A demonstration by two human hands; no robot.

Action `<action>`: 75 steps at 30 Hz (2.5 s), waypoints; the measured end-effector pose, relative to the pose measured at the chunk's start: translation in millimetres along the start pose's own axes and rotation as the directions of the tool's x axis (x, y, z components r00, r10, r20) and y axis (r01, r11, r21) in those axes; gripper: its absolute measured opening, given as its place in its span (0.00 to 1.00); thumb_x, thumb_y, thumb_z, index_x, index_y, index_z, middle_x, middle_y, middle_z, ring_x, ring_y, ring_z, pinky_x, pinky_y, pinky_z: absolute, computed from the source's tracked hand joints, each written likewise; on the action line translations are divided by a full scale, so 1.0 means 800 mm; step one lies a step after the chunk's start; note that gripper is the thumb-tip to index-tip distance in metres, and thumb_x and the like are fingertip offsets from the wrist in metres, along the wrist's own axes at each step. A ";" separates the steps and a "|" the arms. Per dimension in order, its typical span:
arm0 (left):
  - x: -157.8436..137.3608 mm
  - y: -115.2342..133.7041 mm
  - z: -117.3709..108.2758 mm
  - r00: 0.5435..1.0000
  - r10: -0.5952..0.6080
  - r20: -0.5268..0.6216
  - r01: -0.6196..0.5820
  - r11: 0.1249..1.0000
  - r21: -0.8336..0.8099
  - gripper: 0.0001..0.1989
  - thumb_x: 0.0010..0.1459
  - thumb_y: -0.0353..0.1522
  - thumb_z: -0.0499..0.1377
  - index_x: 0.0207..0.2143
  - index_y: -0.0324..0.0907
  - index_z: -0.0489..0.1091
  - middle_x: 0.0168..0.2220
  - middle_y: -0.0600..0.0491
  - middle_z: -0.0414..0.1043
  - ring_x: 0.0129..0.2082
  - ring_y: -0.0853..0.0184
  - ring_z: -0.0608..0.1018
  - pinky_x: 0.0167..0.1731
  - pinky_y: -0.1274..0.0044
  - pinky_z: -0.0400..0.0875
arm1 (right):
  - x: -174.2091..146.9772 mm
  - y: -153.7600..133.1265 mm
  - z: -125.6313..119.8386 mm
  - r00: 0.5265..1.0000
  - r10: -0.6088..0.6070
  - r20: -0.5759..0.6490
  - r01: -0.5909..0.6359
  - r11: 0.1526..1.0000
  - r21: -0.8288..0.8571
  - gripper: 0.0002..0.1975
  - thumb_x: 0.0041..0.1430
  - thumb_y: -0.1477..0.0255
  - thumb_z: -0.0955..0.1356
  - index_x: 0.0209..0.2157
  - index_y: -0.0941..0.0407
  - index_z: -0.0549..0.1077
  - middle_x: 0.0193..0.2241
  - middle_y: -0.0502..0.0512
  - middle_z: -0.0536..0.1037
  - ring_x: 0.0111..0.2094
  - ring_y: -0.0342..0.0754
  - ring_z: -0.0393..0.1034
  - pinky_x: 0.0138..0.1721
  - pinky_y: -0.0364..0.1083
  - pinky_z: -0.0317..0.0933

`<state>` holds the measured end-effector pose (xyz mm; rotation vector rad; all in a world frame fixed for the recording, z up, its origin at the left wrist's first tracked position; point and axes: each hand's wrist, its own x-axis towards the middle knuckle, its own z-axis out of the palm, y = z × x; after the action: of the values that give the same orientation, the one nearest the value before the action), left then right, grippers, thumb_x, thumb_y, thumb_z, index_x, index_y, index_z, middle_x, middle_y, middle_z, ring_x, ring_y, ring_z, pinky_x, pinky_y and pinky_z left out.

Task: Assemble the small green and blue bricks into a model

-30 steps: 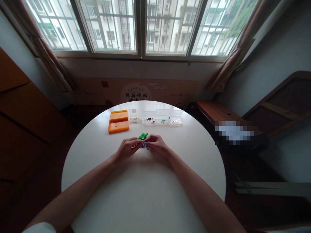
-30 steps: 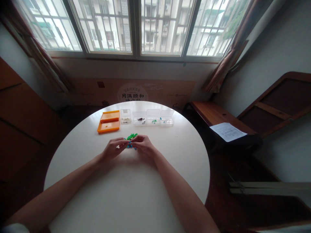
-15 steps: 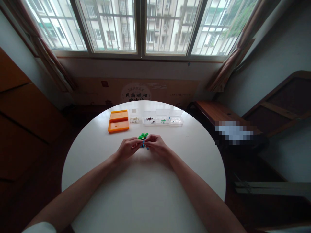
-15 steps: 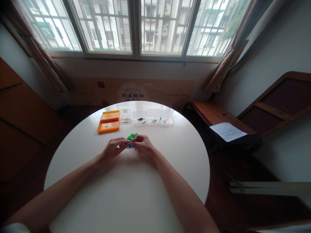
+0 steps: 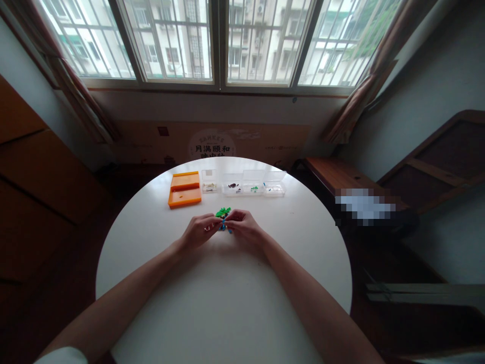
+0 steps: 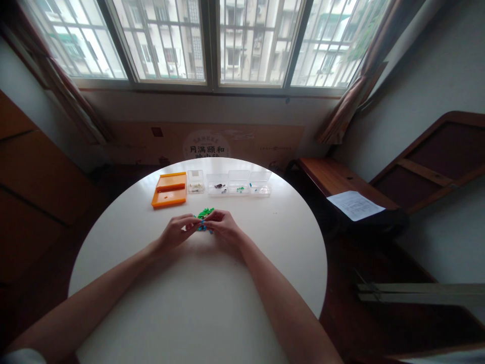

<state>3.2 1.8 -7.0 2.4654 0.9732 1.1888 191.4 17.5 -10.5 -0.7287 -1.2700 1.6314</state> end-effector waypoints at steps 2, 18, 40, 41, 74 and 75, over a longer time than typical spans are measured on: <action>-0.001 -0.001 0.000 1.000 -0.011 0.010 0.011 1.000 0.005 0.08 0.59 0.32 0.56 0.35 0.39 0.73 0.26 0.53 0.69 0.21 0.76 0.69 0.23 0.84 0.64 | 0.000 0.001 0.000 1.000 0.001 -0.001 -0.001 1.000 0.004 0.14 0.36 0.68 0.77 0.24 0.60 0.74 0.20 0.50 0.74 0.21 0.40 0.65 0.24 0.41 0.57; 0.000 0.000 -0.001 1.000 0.004 0.005 -0.004 1.000 0.028 0.10 0.59 0.34 0.55 0.36 0.39 0.74 0.25 0.52 0.70 0.21 0.75 0.69 0.23 0.83 0.65 | 0.000 0.000 0.000 1.000 0.009 -0.007 -0.009 1.000 -0.002 0.16 0.35 0.65 0.77 0.24 0.59 0.73 0.19 0.50 0.73 0.20 0.40 0.65 0.23 0.41 0.58; 0.000 -0.001 0.000 1.000 -0.011 0.012 0.011 1.000 0.014 0.08 0.59 0.33 0.56 0.35 0.39 0.73 0.26 0.53 0.70 0.21 0.75 0.69 0.23 0.83 0.64 | -0.001 -0.002 0.002 1.000 0.018 0.009 -0.018 1.000 -0.002 0.15 0.37 0.66 0.76 0.24 0.59 0.73 0.21 0.50 0.74 0.20 0.40 0.65 0.22 0.41 0.58; 0.000 -0.001 -0.001 1.000 -0.014 0.016 0.013 1.000 0.013 0.08 0.58 0.33 0.56 0.35 0.39 0.73 0.26 0.53 0.69 0.21 0.75 0.69 0.24 0.83 0.64 | -0.001 -0.002 0.001 1.000 0.016 0.009 -0.016 1.000 -0.003 0.15 0.37 0.66 0.76 0.24 0.59 0.73 0.21 0.50 0.74 0.20 0.40 0.65 0.22 0.41 0.58; 0.001 0.003 -0.001 1.000 -0.027 0.012 0.027 1.000 -0.003 0.07 0.58 0.32 0.56 0.33 0.38 0.73 0.25 0.53 0.69 0.21 0.75 0.69 0.24 0.83 0.64 | -0.001 -0.002 0.000 1.000 0.013 0.021 -0.012 1.000 -0.008 0.14 0.38 0.68 0.76 0.25 0.60 0.72 0.21 0.50 0.74 0.20 0.40 0.65 0.23 0.41 0.57; 0.001 0.003 -0.001 1.000 -0.027 0.012 0.027 1.000 -0.005 0.07 0.58 0.32 0.56 0.33 0.38 0.73 0.25 0.53 0.69 0.21 0.75 0.69 0.24 0.83 0.64 | -0.001 -0.003 0.000 1.000 0.013 0.022 -0.012 1.000 -0.005 0.14 0.38 0.68 0.76 0.25 0.60 0.72 0.21 0.50 0.74 0.20 0.40 0.65 0.23 0.41 0.57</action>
<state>3.8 0.4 -4.9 2.4448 0.9961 1.1655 192.2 16.6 -8.5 -0.7244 -1.2879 1.6514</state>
